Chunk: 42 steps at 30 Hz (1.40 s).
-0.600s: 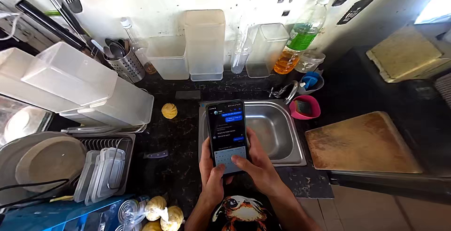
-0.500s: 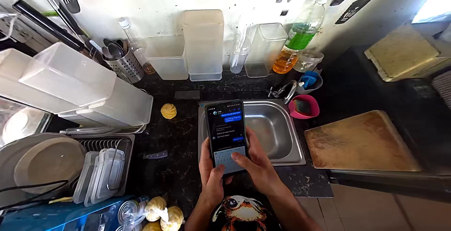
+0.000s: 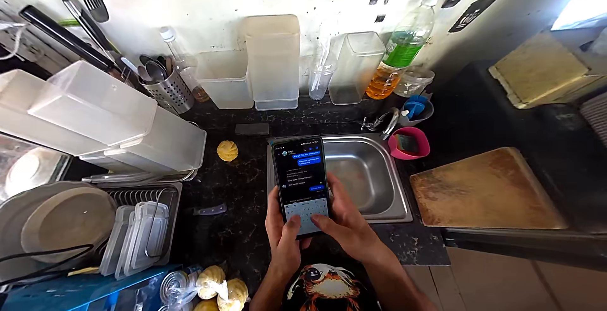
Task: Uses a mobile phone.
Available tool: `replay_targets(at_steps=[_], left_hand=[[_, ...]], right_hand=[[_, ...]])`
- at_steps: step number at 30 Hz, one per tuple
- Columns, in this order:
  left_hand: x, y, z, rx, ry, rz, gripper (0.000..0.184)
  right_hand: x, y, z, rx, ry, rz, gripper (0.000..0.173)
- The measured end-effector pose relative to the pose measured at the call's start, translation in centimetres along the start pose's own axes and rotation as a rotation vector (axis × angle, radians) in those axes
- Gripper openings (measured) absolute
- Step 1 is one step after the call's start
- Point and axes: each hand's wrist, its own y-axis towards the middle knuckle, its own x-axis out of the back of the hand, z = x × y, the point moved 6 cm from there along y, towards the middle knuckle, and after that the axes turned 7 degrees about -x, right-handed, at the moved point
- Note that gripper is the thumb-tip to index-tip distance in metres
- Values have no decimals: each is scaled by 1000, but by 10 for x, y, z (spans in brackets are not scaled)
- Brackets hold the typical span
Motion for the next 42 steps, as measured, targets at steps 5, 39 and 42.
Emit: replay_targets(at_steps=[5,39,42], left_hand=[[1,0,0,14,-22,13,56],[0,1,2,50,-105,10,57],[-1,2,1,55,-33,-12,55]], right_hand=[[0,1,-1,-15,-22,-43,73],[7,1,2,-42,27,22,78],[8,0,-3,-29,52,42,78]])
